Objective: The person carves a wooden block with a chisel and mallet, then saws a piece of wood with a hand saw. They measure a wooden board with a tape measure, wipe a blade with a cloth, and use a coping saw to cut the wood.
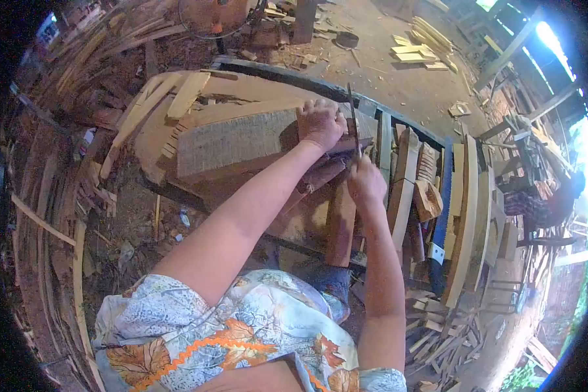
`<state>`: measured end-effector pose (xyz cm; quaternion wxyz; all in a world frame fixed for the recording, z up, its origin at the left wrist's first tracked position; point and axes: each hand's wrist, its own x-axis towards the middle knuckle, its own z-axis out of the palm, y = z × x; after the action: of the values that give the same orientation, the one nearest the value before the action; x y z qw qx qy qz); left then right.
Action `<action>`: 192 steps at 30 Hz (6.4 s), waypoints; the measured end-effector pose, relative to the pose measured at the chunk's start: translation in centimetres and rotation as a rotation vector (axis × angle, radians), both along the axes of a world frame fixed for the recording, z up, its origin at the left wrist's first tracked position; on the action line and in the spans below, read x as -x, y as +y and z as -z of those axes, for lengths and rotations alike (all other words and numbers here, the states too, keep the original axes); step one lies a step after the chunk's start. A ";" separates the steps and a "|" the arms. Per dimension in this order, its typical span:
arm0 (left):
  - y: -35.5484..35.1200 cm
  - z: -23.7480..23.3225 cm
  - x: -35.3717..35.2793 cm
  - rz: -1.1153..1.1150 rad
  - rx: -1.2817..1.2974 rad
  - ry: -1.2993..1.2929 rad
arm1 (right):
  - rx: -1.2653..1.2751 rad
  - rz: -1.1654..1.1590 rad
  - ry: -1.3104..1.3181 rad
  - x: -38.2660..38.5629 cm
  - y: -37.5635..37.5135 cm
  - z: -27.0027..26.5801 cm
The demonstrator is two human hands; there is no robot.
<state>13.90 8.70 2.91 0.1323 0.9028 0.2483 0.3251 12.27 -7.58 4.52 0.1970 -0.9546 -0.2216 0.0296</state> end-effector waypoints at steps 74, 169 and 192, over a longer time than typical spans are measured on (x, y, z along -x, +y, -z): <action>0.6 0.2 -1.6 0.041 -0.168 0.076 | -0.029 -0.030 0.072 1.0 0.3 0.3; 0.5 -0.3 -1.4 0.015 -0.165 0.089 | -0.094 -0.027 0.049 2.3 -1.6 0.8; 0.4 0.0 -1.6 0.005 -0.167 0.065 | -0.144 -0.002 0.024 -0.9 1.9 1.8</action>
<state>15.47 9.13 2.94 0.0493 0.9214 0.2221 0.3150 13.15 -5.71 2.74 0.2679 -0.9373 -0.2216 0.0254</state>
